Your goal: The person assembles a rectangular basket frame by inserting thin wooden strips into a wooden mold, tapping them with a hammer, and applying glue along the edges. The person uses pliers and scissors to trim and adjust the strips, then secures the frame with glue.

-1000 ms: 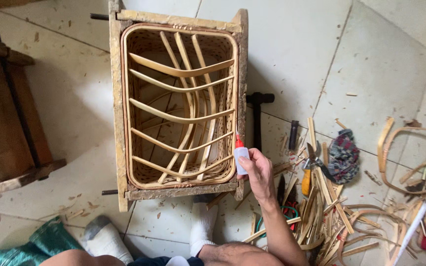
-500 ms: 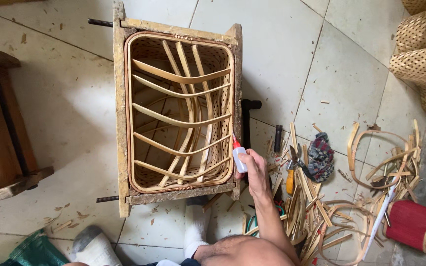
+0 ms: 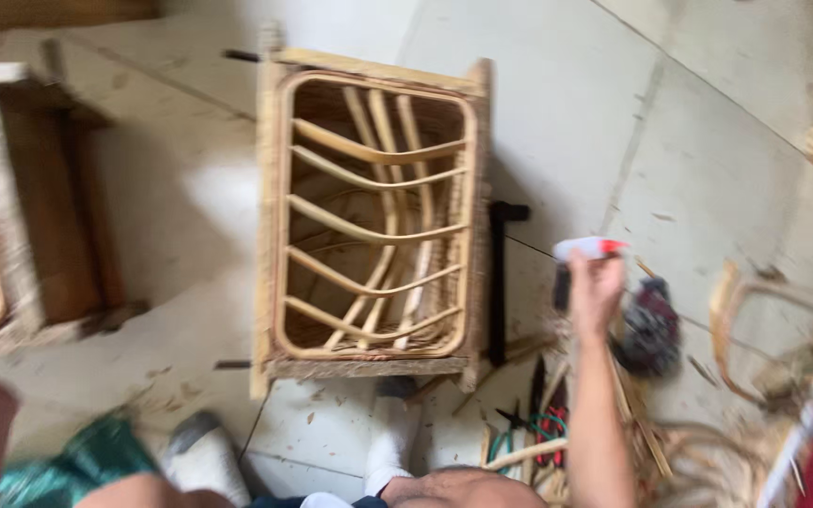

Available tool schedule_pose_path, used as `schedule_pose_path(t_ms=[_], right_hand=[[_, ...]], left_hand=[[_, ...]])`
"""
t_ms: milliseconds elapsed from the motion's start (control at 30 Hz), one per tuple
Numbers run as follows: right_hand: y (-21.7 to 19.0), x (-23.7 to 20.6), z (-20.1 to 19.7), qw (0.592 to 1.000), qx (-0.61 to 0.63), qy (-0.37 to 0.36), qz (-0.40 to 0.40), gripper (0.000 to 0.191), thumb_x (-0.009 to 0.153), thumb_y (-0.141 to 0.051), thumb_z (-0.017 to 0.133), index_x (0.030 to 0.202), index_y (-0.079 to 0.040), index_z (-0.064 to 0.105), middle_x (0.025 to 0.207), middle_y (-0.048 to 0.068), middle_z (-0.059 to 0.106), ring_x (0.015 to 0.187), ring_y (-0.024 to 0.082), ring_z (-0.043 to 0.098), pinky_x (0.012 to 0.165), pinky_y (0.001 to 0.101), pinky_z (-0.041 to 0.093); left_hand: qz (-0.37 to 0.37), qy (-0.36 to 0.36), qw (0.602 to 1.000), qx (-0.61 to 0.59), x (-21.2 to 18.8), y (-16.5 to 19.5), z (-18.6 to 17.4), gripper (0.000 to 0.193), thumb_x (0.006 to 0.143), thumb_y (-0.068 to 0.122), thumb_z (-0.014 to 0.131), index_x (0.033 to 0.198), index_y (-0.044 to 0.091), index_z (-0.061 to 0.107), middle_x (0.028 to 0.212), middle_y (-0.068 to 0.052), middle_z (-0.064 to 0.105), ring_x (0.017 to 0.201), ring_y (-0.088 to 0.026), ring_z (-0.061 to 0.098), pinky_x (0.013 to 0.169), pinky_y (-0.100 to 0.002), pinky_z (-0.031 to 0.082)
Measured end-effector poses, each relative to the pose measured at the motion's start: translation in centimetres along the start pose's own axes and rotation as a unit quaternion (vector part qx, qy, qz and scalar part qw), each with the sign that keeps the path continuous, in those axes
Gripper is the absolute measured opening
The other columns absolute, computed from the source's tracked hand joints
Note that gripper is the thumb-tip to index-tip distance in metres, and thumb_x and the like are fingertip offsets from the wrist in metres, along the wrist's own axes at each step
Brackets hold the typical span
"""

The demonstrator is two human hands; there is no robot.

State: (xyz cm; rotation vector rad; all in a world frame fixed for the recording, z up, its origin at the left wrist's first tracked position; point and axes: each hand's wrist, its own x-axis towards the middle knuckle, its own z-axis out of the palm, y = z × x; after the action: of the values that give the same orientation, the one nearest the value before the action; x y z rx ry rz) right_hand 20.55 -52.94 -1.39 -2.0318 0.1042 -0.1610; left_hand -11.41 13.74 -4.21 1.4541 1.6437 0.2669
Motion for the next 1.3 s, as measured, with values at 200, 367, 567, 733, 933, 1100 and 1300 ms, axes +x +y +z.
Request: schedule_pose_path(t_ms=[200,367,567,733,933,1100,1300], right_hand=[[5.4,8.7,4.4,0.997,0.004,0.001,0.081,0.052,0.090,-0.002,0.082,0.133,-0.006,0.052,0.128,0.009,0.064,0.113,0.020,0.066,0.097,0.0353,0.056],[5.7,6.6,6.5,0.992,-0.082,0.032,0.091,0.054,0.095,-0.013,0.087,0.128,0.010,0.051,0.124,0.020,0.070,0.115,0.026,0.070,0.100,0.0379,0.057],[3.2,1.8,6.6,0.979,-0.099,0.014,0.178,0.071,0.094,-0.043,0.062,0.142,0.006,0.042,0.142,0.020,0.055,0.131,0.028,0.054,0.110,0.0428,0.042],[3.3,-10.5,6.8,0.945,0.046,-0.017,0.323,0.093,0.094,-0.068,0.042,0.153,0.004,0.034,0.156,0.020,0.043,0.144,0.029,0.041,0.119,0.0468,0.029],[-0.6,-14.7,8.4,0.907,0.129,0.041,0.398,0.101,0.092,-0.077,0.037,0.157,0.000,0.032,0.162,0.017,0.040,0.148,0.029,0.038,0.122,0.0473,0.026],[-7.0,-15.9,11.7,0.879,0.136,0.023,0.457,0.097,0.086,-0.074,0.040,0.157,-0.010,0.028,0.159,0.009,0.040,0.144,0.027,0.040,0.116,0.0538,0.030],[-9.6,-17.5,15.2,0.862,0.251,-0.201,0.392,0.079,0.098,-0.060,0.056,0.143,0.004,0.049,0.142,0.019,0.055,0.129,0.029,0.053,0.110,0.0446,0.040]], left_hand=[[-0.038,0.048,0.977,-0.206,1.9,4.0,2.1,0.054,0.095,0.069,0.063,0.070,0.021,0.057,0.055,0.008,0.041,0.049,-0.008,0.034,0.046,-0.032,0.023],[0.054,0.199,0.943,-0.260,5.0,5.2,2.1,0.097,0.093,0.064,0.077,0.142,-0.007,0.034,0.138,-0.020,0.046,0.120,-0.026,0.048,0.097,-0.039,0.043],[-0.039,0.272,0.920,-0.280,8.4,5.7,3.9,0.118,0.088,0.062,0.074,0.156,-0.009,0.009,0.158,-0.029,0.034,0.140,-0.032,0.048,0.118,-0.037,0.039],[0.042,0.273,0.888,-0.369,13.4,7.0,6.5,0.120,0.095,0.052,0.079,0.154,-0.011,-0.004,0.160,-0.029,0.028,0.145,-0.032,0.045,0.123,-0.038,0.036],[0.135,0.167,0.777,-0.592,17.4,10.3,5.8,0.086,0.094,0.038,0.075,0.150,0.003,0.020,0.144,-0.028,0.045,0.119,-0.041,0.065,0.092,-0.049,0.064],[0.182,0.129,0.749,-0.625,18.6,12.8,5.6,0.069,0.102,0.039,0.071,0.142,-0.002,0.032,0.138,-0.033,0.047,0.114,-0.048,0.071,0.090,-0.054,0.066],[0.146,0.156,0.867,-0.451,19.3,17.2,3.3,0.105,0.092,0.068,0.073,0.157,0.004,0.020,0.155,-0.022,0.040,0.136,-0.037,0.052,0.109,-0.051,0.051]])
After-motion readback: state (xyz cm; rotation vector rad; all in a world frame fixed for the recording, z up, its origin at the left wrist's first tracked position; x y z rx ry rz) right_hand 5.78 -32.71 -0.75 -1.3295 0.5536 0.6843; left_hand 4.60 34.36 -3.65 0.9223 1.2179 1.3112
